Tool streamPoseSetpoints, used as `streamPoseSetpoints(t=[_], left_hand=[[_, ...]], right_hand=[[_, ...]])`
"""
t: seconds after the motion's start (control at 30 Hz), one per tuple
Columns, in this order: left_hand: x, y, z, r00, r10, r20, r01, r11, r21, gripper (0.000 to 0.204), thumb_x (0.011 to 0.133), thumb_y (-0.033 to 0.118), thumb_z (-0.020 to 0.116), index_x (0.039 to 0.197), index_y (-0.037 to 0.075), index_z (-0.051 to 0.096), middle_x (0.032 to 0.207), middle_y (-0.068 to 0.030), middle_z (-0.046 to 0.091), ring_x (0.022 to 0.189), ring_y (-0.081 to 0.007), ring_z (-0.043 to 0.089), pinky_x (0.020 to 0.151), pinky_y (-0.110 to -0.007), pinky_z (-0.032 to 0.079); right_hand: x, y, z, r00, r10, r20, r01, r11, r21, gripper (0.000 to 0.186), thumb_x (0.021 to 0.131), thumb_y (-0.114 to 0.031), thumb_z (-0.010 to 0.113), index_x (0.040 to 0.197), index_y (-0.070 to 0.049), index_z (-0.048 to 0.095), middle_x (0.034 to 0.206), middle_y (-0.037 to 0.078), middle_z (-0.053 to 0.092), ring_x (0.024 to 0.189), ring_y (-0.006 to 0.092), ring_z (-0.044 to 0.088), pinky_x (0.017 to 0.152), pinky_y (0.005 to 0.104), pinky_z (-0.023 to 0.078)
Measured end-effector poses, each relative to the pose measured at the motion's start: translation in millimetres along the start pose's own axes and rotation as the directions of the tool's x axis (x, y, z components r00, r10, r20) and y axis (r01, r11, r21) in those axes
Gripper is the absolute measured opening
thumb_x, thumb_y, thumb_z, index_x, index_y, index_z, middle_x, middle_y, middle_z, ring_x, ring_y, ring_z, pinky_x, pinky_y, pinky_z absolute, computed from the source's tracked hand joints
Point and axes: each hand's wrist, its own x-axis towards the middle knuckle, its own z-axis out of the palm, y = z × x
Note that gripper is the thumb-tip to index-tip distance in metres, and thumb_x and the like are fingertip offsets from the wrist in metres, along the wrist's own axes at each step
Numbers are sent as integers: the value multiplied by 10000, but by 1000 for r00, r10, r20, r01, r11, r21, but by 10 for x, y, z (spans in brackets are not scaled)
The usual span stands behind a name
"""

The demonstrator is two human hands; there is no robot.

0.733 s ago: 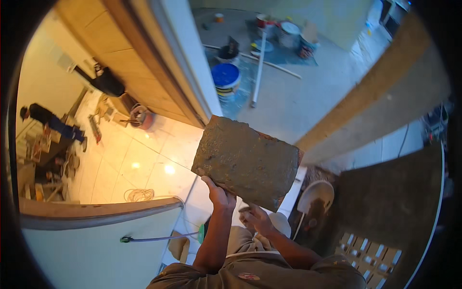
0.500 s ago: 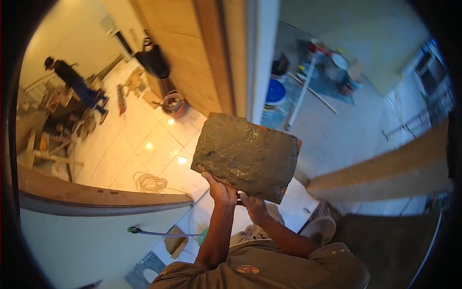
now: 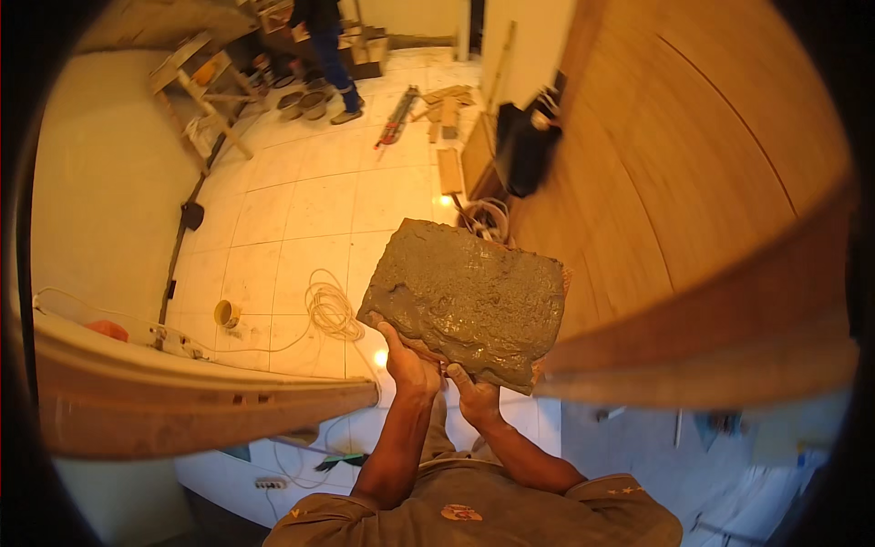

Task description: Cutting a tile to size and then applying mortar and placing it on a staircase step.

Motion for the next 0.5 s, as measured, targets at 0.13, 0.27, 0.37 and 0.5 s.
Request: streamPoseSetpoints(t=[0.13, 0.27, 0.37, 0.5], left_hand=[[1166, 473, 268, 977, 179, 119, -173, 983, -64, 443, 1067, 408, 456, 1301, 38, 521, 1250, -108, 625, 1088, -248, 623, 952, -425, 521], [2367, 943, 912, 957, 256, 137, -263, 964, 32, 236, 1054, 257, 519, 1146, 45, 567, 1104, -86, 675, 945, -203, 660, 795, -361, 569], [3384, 1230, 1419, 938, 213, 274, -244, 966, 84, 225, 1012, 107, 557, 1227, 40, 548, 1088, -97, 678, 1005, -244, 694, 867, -460, 601], [4366, 1446, 1973, 947, 221, 234, -247, 965, 89, 284, 995, 70, 563, 1272, 30, 517, 1112, -118, 675, 1056, -264, 689, 937, -488, 591]], right_hand=[[1245, -248, 492, 997, 64, 45, -66, 996, 62, 234, 996, -174, 622, 1112, 22, 675, 1063, 91, 699, 962, 188, 638, 888, 338, 492], [2750, -485, 832, 985, 139, 101, -167, 912, 375, 236, 1009, -159, 589, 1125, 26, 679, 1092, 130, 700, 1033, 213, 660, 896, 382, 535], [4124, -696, 1074, 983, 142, 114, -178, 880, 439, 208, 1008, -172, 593, 1070, 2, 689, 1034, 87, 701, 968, 181, 663, 875, 380, 542], [5445, -616, 1291, 988, 67, 140, -133, 832, 538, 190, 1005, -174, 598, 1049, -11, 685, 1029, 70, 697, 933, 175, 666, 880, 386, 554]])
